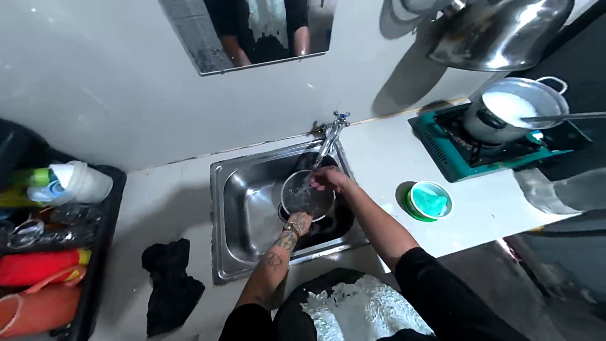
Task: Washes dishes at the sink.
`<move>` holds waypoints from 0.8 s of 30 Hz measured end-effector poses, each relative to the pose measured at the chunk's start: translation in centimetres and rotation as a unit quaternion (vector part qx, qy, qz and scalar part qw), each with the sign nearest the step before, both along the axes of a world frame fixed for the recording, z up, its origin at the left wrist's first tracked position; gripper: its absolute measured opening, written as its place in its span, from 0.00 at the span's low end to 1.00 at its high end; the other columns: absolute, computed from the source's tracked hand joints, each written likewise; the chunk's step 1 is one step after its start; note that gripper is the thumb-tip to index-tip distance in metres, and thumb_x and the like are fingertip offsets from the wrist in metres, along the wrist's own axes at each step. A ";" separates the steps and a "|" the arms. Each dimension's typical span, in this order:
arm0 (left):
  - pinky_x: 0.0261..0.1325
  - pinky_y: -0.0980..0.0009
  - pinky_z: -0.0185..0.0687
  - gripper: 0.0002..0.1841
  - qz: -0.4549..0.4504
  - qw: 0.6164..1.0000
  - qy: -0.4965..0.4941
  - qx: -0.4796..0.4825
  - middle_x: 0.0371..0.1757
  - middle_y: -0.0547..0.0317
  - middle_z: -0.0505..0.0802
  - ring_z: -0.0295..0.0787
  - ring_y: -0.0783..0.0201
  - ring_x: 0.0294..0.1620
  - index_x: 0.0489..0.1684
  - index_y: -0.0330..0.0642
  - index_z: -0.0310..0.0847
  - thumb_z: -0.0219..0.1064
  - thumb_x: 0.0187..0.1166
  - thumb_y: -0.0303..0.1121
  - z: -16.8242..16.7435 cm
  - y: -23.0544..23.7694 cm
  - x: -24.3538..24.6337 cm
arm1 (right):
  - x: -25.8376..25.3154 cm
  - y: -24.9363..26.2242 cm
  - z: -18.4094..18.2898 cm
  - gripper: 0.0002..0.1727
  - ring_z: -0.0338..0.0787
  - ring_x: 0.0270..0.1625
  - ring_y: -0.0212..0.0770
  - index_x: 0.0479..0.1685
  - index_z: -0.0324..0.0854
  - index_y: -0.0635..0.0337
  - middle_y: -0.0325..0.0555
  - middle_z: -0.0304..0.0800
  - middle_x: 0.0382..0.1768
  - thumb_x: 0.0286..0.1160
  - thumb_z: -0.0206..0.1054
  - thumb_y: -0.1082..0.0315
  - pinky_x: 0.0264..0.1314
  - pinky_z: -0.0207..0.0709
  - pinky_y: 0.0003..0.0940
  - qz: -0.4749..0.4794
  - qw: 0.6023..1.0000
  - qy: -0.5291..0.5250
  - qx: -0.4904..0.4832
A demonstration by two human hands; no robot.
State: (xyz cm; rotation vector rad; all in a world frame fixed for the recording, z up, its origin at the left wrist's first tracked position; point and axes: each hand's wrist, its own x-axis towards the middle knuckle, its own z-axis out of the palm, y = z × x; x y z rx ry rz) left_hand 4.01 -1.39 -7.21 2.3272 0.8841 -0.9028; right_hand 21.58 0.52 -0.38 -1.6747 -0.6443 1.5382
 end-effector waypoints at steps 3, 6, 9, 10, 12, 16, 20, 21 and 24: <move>0.87 0.31 0.49 0.29 0.009 1.000 -0.002 -0.025 0.70 0.35 0.87 0.76 0.37 0.79 0.71 0.37 0.81 0.58 0.88 0.54 0.6 1.1 -0.5 | 2.2 -2.5 -2.2 0.15 0.89 0.52 0.41 0.62 0.83 0.69 0.56 0.90 0.54 0.89 0.57 0.70 0.60 0.82 0.40 0.107 0.984 -0.121 0.072; 0.91 0.30 0.23 0.33 0.072 0.993 -0.089 0.023 0.81 0.46 0.81 0.58 0.42 0.92 0.68 0.43 0.87 0.56 0.84 0.63 0.9 2.4 -3.4 | 1.9 -6.3 -3.4 0.12 0.86 0.41 0.37 0.55 0.87 0.66 0.50 0.92 0.45 0.81 0.62 0.72 0.47 0.80 0.37 0.310 0.935 -0.165 0.046; 0.92 0.33 0.29 0.25 0.199 0.957 -0.183 0.103 0.88 0.46 0.73 0.52 0.45 0.94 0.75 0.41 0.82 0.58 0.89 0.48 0.2 4.1 -6.5 | -2.6 -8.6 -3.8 0.25 0.84 0.68 0.67 0.62 0.83 0.72 0.70 0.86 0.63 0.83 0.66 0.55 0.70 0.71 0.71 0.498 0.810 -0.284 -0.119; 0.92 0.36 0.35 0.25 0.252 0.941 -0.192 0.120 0.88 0.43 0.72 0.55 0.43 0.93 0.77 0.39 0.80 0.60 0.88 0.45 0.2 4.5 -7.1 | -4.7 -8.8 -4.3 0.34 0.78 0.75 0.72 0.66 0.80 0.74 0.74 0.80 0.70 0.85 0.61 0.46 0.73 0.65 0.76 0.516 0.770 -0.330 -0.179; 0.91 0.39 0.47 0.27 0.342 0.909 -0.199 0.130 0.87 0.38 0.71 0.59 0.41 0.91 0.79 0.35 0.76 0.63 0.87 0.44 0.1 5.2 -7.8 | -8.0 -7.9 -6.6 0.53 0.64 0.84 0.78 0.77 0.69 0.78 0.81 0.65 0.80 0.79 0.52 0.28 0.76 0.57 0.81 0.496 0.743 -0.369 -0.254; 0.85 0.44 0.65 0.31 0.451 0.861 -0.225 0.070 0.79 0.32 0.79 0.73 0.39 0.82 0.79 0.29 0.72 0.63 0.87 0.48 -0.5 6.1 -7.2 | -11.7 -5.8 -11.7 0.69 0.59 0.84 0.83 0.81 0.66 0.74 0.84 0.60 0.81 0.56 0.59 0.14 0.73 0.47 0.90 0.479 0.721 -0.408 -0.290; 0.83 0.43 0.67 0.35 0.500 0.836 -0.227 0.027 0.77 0.30 0.80 0.75 0.38 0.81 0.81 0.30 0.69 0.62 0.87 0.52 -1.0 6.4 -5.4 | -11.6 -5.8 -15.5 0.51 0.65 0.83 0.79 0.77 0.75 0.64 0.75 0.68 0.80 0.63 0.66 0.28 0.71 0.56 0.86 0.477 0.707 -0.434 -0.290; 0.83 0.43 0.68 0.36 0.503 0.833 -0.228 0.021 0.78 0.30 0.79 0.75 0.38 0.81 0.82 0.30 0.67 0.61 0.87 0.53 -1.1 6.5 -5.1 | -11.4 -5.9 -14.1 0.45 0.65 0.83 0.78 0.77 0.75 0.65 0.74 0.68 0.81 0.72 0.64 0.35 0.73 0.57 0.84 0.491 0.712 -0.414 -0.282; 0.86 0.44 0.64 0.38 0.518 0.817 -0.255 0.000 0.82 0.29 0.74 0.71 0.37 0.84 0.88 0.29 0.58 0.58 0.89 0.52 -1.3 6.7 -4.7 | -9.7 -5.8 -8.8 0.30 0.71 0.82 0.73 0.76 0.74 0.71 0.72 0.73 0.78 0.87 0.57 0.54 0.78 0.60 0.76 0.578 0.704 -0.356 -0.209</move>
